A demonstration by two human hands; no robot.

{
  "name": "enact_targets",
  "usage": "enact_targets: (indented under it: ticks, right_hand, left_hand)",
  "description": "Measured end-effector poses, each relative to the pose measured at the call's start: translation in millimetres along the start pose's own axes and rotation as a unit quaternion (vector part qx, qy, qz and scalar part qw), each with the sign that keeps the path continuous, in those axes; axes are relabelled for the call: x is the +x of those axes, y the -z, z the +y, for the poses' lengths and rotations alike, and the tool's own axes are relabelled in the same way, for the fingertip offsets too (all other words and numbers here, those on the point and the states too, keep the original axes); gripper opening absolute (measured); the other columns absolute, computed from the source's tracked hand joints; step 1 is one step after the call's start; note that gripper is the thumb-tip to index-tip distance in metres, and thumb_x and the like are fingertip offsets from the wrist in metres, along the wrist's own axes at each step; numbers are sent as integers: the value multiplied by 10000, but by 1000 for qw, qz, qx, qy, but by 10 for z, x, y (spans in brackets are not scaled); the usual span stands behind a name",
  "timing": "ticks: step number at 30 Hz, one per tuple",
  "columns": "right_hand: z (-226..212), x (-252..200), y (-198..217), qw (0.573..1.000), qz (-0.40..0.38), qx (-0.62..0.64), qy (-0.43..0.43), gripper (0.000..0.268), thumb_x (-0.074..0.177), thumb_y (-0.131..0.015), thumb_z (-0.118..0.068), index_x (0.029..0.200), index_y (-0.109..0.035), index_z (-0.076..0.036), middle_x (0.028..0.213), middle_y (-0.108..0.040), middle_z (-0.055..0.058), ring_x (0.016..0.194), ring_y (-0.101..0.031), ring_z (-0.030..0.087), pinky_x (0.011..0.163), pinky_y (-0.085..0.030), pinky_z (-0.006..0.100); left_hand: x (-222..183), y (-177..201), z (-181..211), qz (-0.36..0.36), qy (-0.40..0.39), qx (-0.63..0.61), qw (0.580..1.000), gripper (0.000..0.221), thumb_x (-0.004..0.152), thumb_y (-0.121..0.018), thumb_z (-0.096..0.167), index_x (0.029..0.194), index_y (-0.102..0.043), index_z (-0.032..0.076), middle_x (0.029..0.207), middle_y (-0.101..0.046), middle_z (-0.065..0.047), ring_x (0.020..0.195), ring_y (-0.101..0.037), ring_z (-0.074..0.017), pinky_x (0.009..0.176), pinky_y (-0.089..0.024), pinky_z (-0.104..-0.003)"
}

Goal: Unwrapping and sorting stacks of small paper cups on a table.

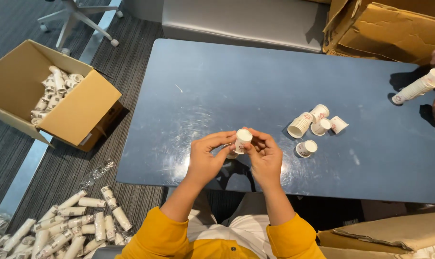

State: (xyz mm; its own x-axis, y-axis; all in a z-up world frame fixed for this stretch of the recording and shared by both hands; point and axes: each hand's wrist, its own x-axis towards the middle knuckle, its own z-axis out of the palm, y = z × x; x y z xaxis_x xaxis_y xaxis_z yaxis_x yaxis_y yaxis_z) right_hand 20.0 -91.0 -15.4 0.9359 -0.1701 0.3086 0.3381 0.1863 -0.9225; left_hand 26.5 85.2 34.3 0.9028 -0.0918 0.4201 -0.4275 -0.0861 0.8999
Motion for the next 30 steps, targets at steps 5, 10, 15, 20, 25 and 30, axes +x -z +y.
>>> enact_targets:
  ticks: [5,10,15,20,25,30]
  right_hand:
    - [-112,-40,-140,998,-56,-41,-15,361,993,-625,-31,1343,-547,13,1424,-622,155,1246,-651,215,1035,-560,334]
    - [-40,-86,-115,991,-72,-113,18,355,1003,-586,2,1355,-541,-4,1465,-598,144,1312,-623,232,1075,-540,349]
    - [0,-93,-105,982,-73,-167,39,361,999,-581,46,1354,-565,-13,1466,-613,149,1325,-628,242,1096,-526,364]
    - [12,-103,-99,978,-83,-188,38,365,963,-600,71,1317,-598,-14,1440,-628,160,1332,-624,266,1116,-520,377]
    - [-27,-133,-132,965,-86,-248,11,376,906,-642,79,1266,-655,-26,1389,-664,158,1275,-664,279,1079,-543,376]
    - [-38,-146,-135,962,-75,-261,-14,394,896,-655,70,1273,-673,-41,1384,-675,130,1238,-693,265,1040,-573,359]
  left_hand:
    - [-54,-9,-72,47,-2,18,999,203,845,-744,-10,1039,-791,30,1140,-790,-130,1025,-791,-221,912,-623,-319]
    - [-72,-25,-102,54,23,-8,998,280,848,-725,-35,1116,-763,38,1118,-785,-124,1030,-784,-221,913,-623,-316]
    - [-90,-33,-162,44,-23,22,999,280,867,-698,-60,1116,-772,45,1163,-771,-127,1073,-767,-235,927,-619,-321]
    - [-98,2,-235,26,7,27,999,277,872,-692,-51,1120,-770,46,1159,-773,-123,1054,-772,-227,910,-622,-314]
    - [-170,17,-508,-15,71,-1,997,320,853,-692,-32,1155,-759,49,1179,-759,-128,1052,-764,-219,900,-621,-316]
    - [-180,-41,-584,8,47,-6,999,264,867,-773,32,1131,-773,34,1165,-769,-149,1036,-761,-212,889,-608,-303]
